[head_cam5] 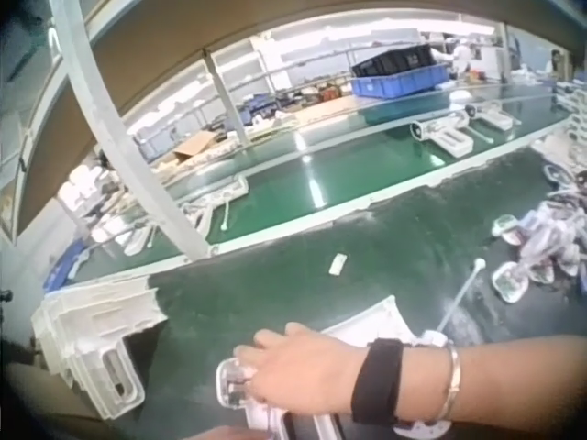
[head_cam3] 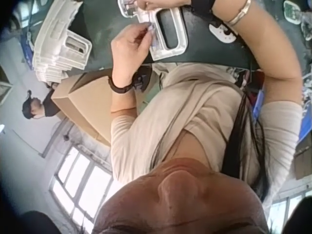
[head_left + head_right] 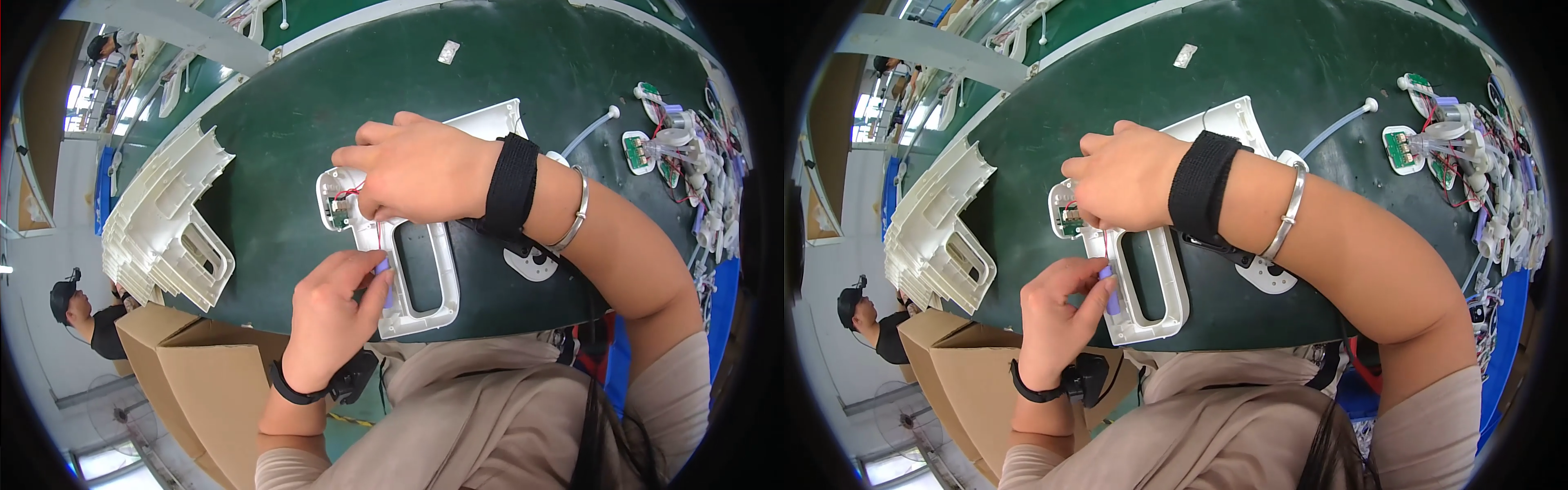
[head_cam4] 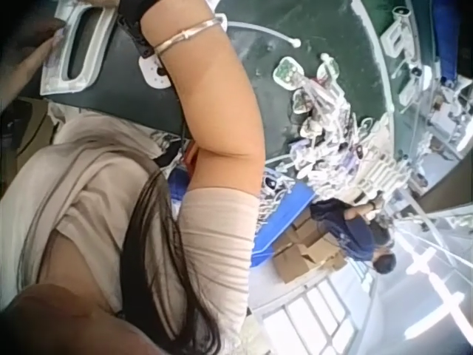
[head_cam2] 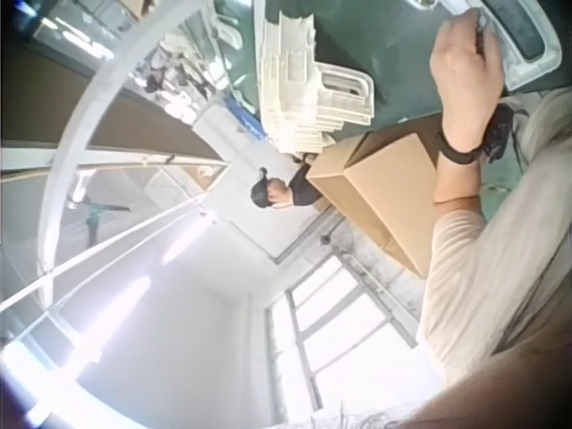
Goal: Assembling the internal components into a white plastic electronic casing.
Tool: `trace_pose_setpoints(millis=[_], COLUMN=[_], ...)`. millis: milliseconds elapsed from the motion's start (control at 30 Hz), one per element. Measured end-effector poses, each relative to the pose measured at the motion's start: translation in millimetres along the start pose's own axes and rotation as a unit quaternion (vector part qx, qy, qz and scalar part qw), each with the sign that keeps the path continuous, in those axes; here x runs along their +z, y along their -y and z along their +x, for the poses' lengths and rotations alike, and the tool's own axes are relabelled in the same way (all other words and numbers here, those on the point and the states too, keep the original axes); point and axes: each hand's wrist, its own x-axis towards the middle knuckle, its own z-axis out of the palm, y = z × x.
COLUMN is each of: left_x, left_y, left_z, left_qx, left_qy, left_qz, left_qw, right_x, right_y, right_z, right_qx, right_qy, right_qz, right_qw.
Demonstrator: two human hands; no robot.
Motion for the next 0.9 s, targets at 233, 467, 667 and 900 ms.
trace_pose_setpoints(millis=[233, 467, 667, 900], left_x=[16, 28, 27, -8], left_y=[21, 36, 39, 39], left_z=[-9, -9, -6, 10], left_qx=[0.042, 0.1, 0.153, 0.113], left_qy=[-0.062, -0.086, -0.086, -0.026], left_qz=[0.032, 0.097, 0.127, 0.064], left_qw=[0.997, 0.987, 0.976, 0.991], right_x=[1, -2, -2, -35], right_y=[10, 20, 36, 13], right_z=[1, 1, 3, -27], right_qx=[0.002, 0.003, 0.024, 0.036], right_qy=[0.003, 0.035, 0.023, -0.103], right_qz=[-0.073, -0.112, -0.174, 0.005], right_qw=[0.997, 0.993, 0.984, 0.994])
